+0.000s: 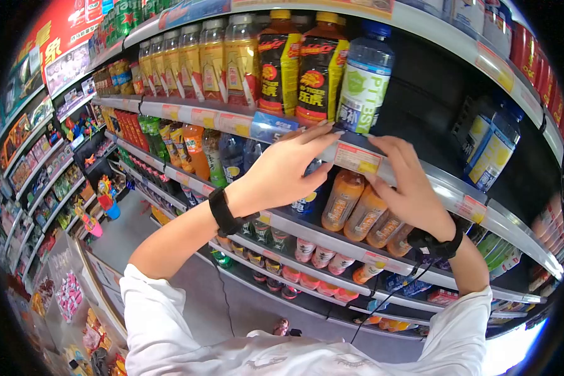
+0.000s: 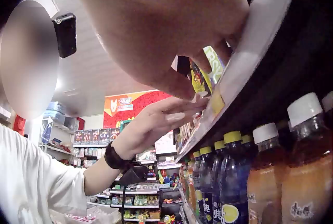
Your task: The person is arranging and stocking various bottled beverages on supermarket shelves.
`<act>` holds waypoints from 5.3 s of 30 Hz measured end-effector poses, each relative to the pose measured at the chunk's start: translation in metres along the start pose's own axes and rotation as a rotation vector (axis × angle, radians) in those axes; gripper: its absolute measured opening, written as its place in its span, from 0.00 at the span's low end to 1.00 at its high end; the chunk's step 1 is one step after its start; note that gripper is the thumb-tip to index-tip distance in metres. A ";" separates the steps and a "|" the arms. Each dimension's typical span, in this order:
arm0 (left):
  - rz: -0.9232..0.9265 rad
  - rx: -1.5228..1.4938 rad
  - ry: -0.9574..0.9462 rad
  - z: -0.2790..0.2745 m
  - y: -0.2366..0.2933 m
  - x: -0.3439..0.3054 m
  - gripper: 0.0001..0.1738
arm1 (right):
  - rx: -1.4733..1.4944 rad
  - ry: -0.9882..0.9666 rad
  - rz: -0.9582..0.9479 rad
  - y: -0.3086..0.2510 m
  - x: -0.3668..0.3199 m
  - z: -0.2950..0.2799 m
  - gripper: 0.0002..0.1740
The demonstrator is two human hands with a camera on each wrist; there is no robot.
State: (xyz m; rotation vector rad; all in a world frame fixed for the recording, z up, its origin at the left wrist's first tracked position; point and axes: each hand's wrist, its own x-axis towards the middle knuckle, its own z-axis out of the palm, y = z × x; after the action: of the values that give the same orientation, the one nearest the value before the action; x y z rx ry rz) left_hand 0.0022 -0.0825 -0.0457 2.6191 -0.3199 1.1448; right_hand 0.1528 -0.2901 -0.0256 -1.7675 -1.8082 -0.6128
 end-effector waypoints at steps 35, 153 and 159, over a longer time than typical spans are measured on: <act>-0.331 -1.068 0.089 -0.002 0.014 0.053 0.37 | 0.035 0.580 0.194 0.029 0.119 0.003 0.52; -0.330 -0.170 0.303 0.040 -0.061 0.221 0.20 | 0.137 0.529 0.555 0.082 -0.127 -0.104 0.35; -0.385 -0.456 0.182 0.028 -0.046 0.213 0.20 | 0.137 0.510 0.530 0.087 -0.131 -0.104 0.36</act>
State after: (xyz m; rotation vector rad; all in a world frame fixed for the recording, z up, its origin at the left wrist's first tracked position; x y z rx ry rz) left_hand 0.1768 -0.0681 0.0865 2.0492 -0.0268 1.0224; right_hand 0.2461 -0.4535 -0.0364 -1.7001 -0.9663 -0.6256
